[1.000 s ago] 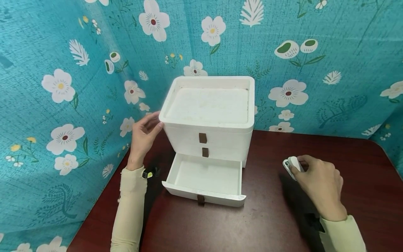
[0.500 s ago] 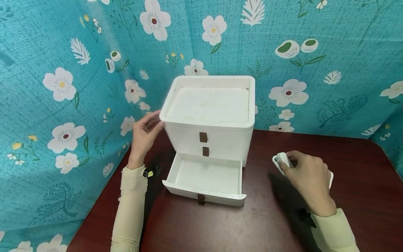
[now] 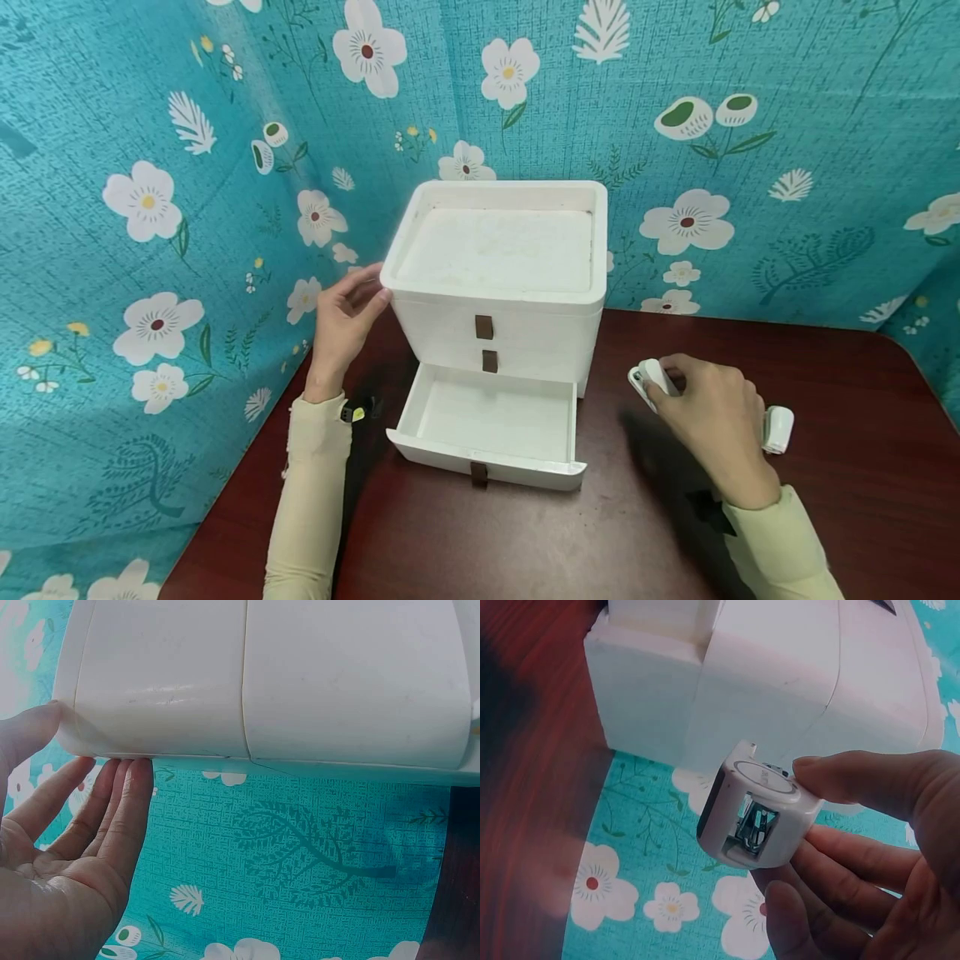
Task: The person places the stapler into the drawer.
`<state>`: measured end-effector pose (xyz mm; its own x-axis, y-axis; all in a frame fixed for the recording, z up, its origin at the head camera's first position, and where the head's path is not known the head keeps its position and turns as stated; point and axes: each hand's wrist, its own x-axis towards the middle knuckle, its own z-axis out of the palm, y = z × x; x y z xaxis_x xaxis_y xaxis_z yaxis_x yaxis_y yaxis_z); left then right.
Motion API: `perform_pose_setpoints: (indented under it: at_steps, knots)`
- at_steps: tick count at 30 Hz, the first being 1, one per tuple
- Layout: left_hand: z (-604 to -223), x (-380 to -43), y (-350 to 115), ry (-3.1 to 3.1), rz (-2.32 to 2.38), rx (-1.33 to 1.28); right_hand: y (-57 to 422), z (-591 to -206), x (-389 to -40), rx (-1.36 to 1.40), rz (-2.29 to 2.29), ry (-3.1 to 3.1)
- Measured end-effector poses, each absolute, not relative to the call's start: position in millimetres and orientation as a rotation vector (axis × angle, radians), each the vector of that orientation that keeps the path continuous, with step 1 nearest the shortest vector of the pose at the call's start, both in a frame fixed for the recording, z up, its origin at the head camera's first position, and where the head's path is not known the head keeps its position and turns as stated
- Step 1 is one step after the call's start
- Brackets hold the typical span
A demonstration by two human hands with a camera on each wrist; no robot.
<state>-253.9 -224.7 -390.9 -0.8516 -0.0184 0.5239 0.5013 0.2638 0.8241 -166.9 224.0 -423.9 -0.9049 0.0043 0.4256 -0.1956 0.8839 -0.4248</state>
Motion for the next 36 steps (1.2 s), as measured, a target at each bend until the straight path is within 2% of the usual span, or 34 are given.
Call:
perform_pose_setpoints:
  at_steps: [36]
  knots:
    - [-390.6, -254.2, -225.2, -2.112, -1.624, -0.437, 181.6, -403.9, -168.2, 0.208, 0.689, -2.664]
